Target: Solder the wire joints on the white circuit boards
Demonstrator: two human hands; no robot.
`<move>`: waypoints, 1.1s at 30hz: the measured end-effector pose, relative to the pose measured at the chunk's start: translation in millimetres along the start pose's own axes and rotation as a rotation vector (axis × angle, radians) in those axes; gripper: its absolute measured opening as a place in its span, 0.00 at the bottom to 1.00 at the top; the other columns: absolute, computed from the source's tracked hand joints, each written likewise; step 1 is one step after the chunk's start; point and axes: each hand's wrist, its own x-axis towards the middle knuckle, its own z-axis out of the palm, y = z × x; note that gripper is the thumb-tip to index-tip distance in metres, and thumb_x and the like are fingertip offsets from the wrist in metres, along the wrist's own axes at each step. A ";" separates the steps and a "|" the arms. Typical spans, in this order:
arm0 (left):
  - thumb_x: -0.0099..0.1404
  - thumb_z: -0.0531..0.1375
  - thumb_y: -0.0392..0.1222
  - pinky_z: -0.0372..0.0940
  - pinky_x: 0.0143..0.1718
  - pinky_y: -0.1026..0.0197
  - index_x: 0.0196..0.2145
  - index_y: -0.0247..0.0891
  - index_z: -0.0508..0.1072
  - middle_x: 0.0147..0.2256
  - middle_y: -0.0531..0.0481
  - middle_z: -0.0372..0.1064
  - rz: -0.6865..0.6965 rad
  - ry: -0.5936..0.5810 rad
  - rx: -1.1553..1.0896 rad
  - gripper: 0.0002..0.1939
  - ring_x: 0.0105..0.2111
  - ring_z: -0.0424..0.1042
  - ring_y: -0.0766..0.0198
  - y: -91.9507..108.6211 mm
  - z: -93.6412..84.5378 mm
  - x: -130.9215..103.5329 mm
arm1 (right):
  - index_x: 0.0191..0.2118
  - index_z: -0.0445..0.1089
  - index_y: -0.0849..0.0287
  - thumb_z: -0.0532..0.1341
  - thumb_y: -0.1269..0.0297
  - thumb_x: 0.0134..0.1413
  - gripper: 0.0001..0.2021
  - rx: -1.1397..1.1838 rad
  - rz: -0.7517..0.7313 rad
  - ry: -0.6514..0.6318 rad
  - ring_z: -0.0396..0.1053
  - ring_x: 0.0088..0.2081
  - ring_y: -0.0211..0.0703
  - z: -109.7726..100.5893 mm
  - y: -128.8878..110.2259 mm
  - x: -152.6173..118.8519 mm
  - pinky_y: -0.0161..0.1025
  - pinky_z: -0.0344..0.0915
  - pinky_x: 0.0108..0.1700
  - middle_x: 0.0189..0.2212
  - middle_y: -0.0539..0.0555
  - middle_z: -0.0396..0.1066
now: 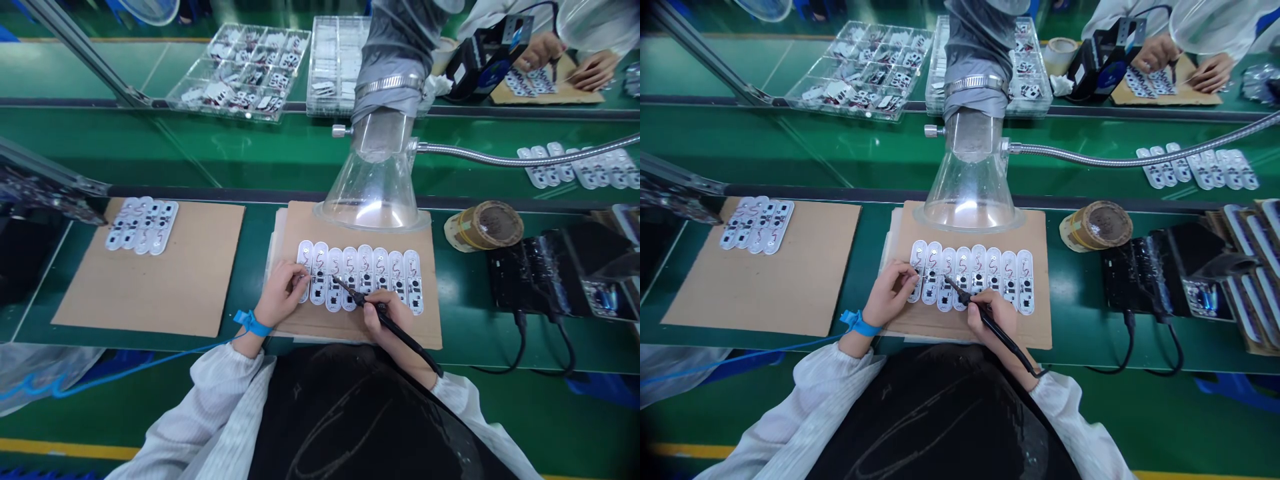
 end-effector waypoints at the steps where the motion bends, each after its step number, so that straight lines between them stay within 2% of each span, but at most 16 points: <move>1: 0.76 0.59 0.39 0.62 0.39 0.55 0.40 0.40 0.72 0.32 0.51 0.64 -0.001 0.000 0.001 0.04 0.34 0.65 0.59 0.1 0.0 0.1 | 0.43 0.70 0.51 0.65 0.64 0.67 0.03 -0.002 0.003 -0.004 0.78 0.30 0.42 -0.3 0.0 -0.1 0.37 0.71 0.32 0.32 0.48 0.78; 12: 0.78 0.58 0.41 0.62 0.38 0.55 0.41 0.41 0.71 0.32 0.50 0.65 -0.021 0.019 -0.030 0.06 0.34 0.66 0.59 -1.5 1.2 -1.3 | 0.42 0.70 0.51 0.64 0.62 0.66 0.02 -0.031 0.035 -0.027 0.77 0.29 0.42 -2.3 -4.4 4.0 0.37 0.71 0.31 0.32 0.49 0.78; 16: 0.78 0.58 0.41 0.61 0.38 0.54 0.39 0.41 0.71 0.31 0.51 0.63 0.014 -0.013 0.002 0.07 0.34 0.65 0.59 -1.2 0.7 -1.0 | 0.42 0.70 0.51 0.63 0.61 0.67 0.03 -0.039 0.047 -0.023 0.78 0.29 0.42 -1.8 -3.8 3.2 0.38 0.71 0.32 0.31 0.49 0.78; 33: 0.77 0.58 0.41 0.62 0.39 0.54 0.39 0.41 0.72 0.31 0.51 0.64 -0.022 -0.028 0.043 0.06 0.34 0.65 0.58 0.9 1.2 0.9 | 0.40 0.70 0.52 0.63 0.57 0.66 0.06 -0.045 0.093 -0.014 0.77 0.28 0.44 2.0 0.7 0.9 0.40 0.71 0.30 0.30 0.50 0.78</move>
